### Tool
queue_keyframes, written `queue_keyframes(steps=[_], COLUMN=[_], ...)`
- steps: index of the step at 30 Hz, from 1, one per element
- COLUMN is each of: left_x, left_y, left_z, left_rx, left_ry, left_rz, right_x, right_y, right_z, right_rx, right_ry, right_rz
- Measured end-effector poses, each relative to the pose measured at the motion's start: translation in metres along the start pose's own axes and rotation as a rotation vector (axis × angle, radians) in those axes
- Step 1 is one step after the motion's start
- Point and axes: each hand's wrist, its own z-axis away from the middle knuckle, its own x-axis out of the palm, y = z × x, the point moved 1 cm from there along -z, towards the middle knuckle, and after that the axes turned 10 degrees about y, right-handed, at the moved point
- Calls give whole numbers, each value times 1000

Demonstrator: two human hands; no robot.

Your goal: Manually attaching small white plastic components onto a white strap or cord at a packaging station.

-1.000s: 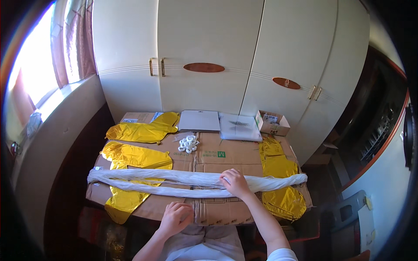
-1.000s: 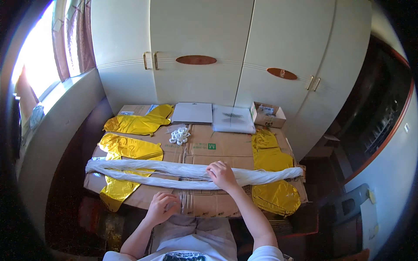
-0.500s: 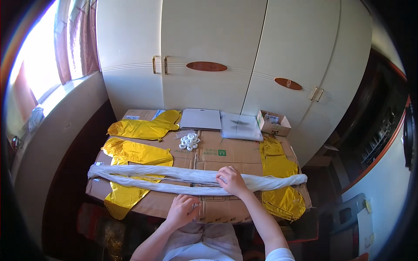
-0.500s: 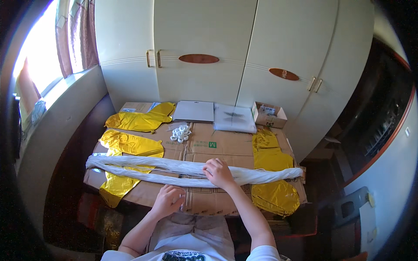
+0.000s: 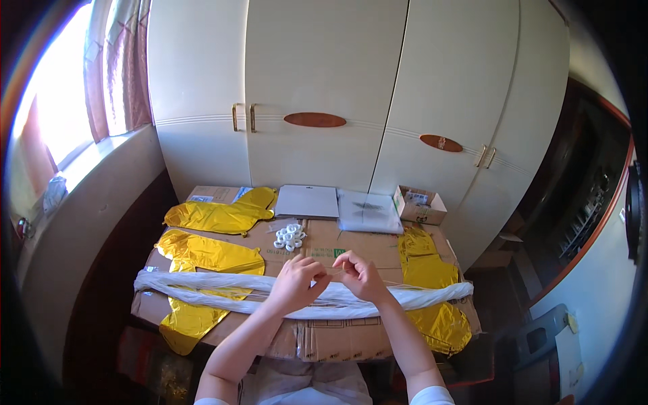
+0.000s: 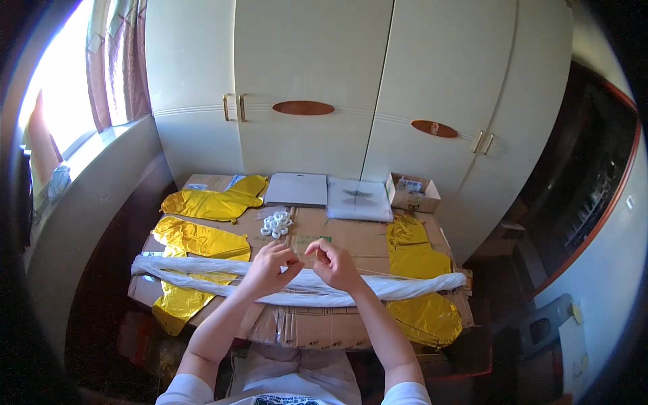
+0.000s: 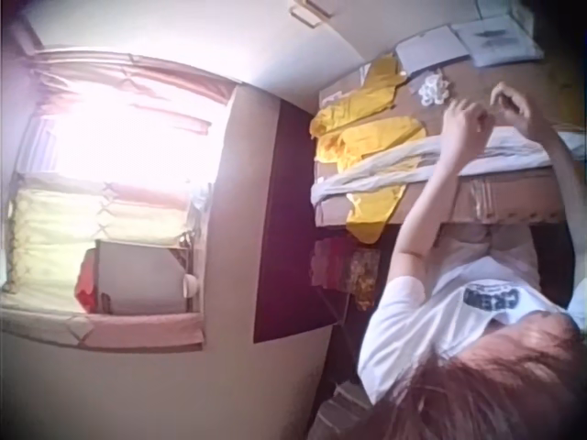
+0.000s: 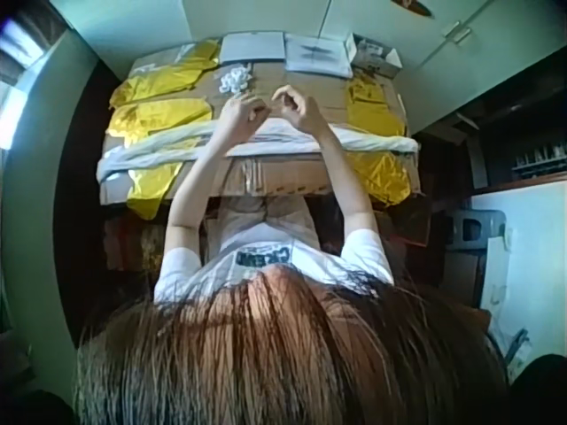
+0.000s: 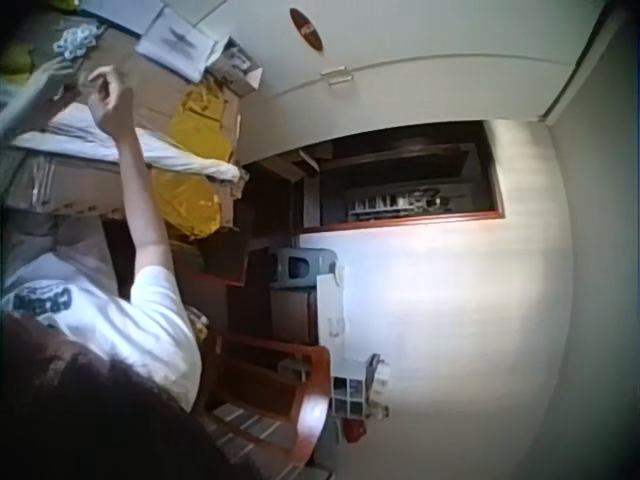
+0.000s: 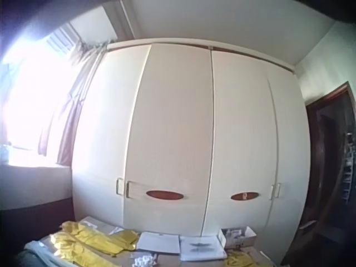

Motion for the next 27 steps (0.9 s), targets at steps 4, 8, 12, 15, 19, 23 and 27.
queue_keyframes(steps=[4, 8, 12, 15, 19, 23, 27], left_x=[-26, -34, -24, -23, -46, -53, -45], left_y=[9, 13, -3, -43, -70, -46, -58], left_z=[-37, -70, -82, -71, -71, -81, -79], left_rx=[101, -46, -248, -362, -282, -418, 10], left_ry=[-5, 130, 68, 185, -70, 421, 588], left_rz=[240, 649, 1117, 1399, 1909, 1463, -122], right_x=[1, 21, 40, 35, 31, 23, 17], right_y=[-22, -39, -33, -15, 1, 9, -11], right_z=[-30, -56, -69, -77, -79, -81, -78], right_rx=[5, 78, 47, 106, 157, 367, 342], right_ry=[34, -121, -156, -207, -280, -245, -116], right_rz=[-249, -604, -641, -520, -698, -736, -471])
